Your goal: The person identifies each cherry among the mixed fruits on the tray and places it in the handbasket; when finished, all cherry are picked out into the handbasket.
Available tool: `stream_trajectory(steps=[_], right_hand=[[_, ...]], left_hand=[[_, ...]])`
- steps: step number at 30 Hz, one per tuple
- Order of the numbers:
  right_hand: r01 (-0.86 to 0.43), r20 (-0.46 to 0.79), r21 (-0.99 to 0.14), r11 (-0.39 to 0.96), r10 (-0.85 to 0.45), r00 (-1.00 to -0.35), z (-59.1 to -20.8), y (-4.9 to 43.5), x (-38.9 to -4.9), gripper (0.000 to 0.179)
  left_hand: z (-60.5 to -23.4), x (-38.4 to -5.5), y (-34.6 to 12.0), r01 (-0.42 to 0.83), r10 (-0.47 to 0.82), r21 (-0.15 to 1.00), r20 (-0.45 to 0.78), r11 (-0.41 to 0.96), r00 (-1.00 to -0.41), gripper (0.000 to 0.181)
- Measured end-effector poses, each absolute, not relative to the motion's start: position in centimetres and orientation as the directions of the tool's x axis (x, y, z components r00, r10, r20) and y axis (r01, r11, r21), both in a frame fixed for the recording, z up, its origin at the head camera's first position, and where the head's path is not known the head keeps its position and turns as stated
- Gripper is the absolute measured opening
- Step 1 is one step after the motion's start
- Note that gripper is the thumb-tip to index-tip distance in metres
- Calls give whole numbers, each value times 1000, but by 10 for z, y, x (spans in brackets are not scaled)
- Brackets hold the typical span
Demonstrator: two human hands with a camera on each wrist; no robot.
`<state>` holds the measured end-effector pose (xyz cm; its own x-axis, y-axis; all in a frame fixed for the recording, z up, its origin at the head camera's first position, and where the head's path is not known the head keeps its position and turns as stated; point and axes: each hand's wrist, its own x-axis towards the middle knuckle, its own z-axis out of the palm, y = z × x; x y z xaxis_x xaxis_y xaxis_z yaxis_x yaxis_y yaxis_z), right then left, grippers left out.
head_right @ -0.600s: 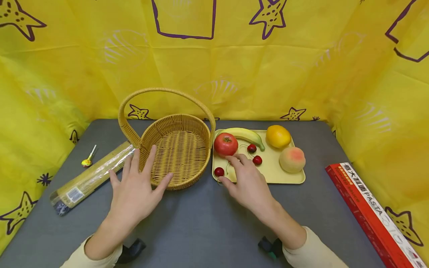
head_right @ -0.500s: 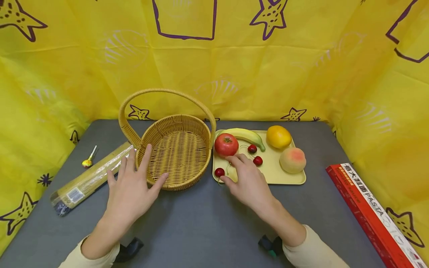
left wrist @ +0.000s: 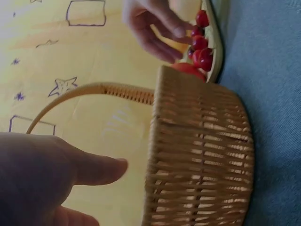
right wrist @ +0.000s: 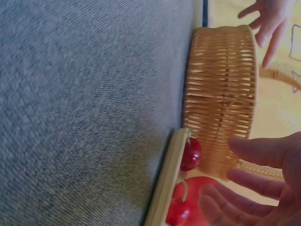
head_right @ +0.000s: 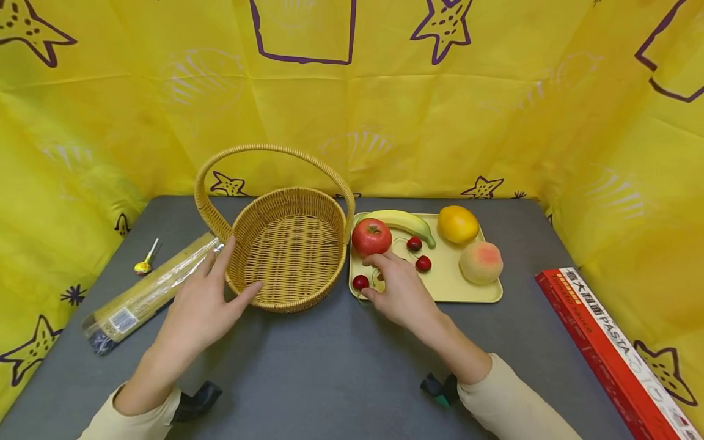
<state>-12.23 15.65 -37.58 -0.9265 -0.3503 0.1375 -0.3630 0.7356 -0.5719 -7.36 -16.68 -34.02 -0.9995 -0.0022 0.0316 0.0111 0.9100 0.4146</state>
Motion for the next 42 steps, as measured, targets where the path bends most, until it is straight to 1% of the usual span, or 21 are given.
stream_trajectory(steps=[5, 11, 18, 23, 30, 35, 42], right_hand=[[-349, 96, -587, 731, -366, -926, -380, 155, -130, 39], [-323, 49, -594, 737, -368, -929, -384, 153, -136, 38], [-282, -8, -620, 732, -366, -931, -385, 150, -141, 34], [-266, -28, -622, 737, -360, -933, -386, 149, -143, 32], [-256, -47, -619, 742, -361, -931, -388, 148, -147, 27], [-266, -41, -608, 748, -364, -930, -389, 147, -150, 24], [-240, -59, -609, 756, -345, -937, -391, 147, -149, 25]], left_hand=[[-337, -80, -180, 2, 36, 475, -62, 880, -997, 93], [-336, -88, -198, 14, 112, 560, -142, 828, -983, 93], [-341, -97, -217, -80, 160, 685, -280, 724, -947, 92], [-347, -101, -223, -105, 205, 767, -296, 633, -933, 90], [-352, -107, -228, -217, 249, 884, -339, 414, -907, 89], [-354, -111, -228, -250, 248, 923, -325, 292, -912, 90], [-358, -112, -226, -281, 254, 940, -325, 195, -911, 90]])
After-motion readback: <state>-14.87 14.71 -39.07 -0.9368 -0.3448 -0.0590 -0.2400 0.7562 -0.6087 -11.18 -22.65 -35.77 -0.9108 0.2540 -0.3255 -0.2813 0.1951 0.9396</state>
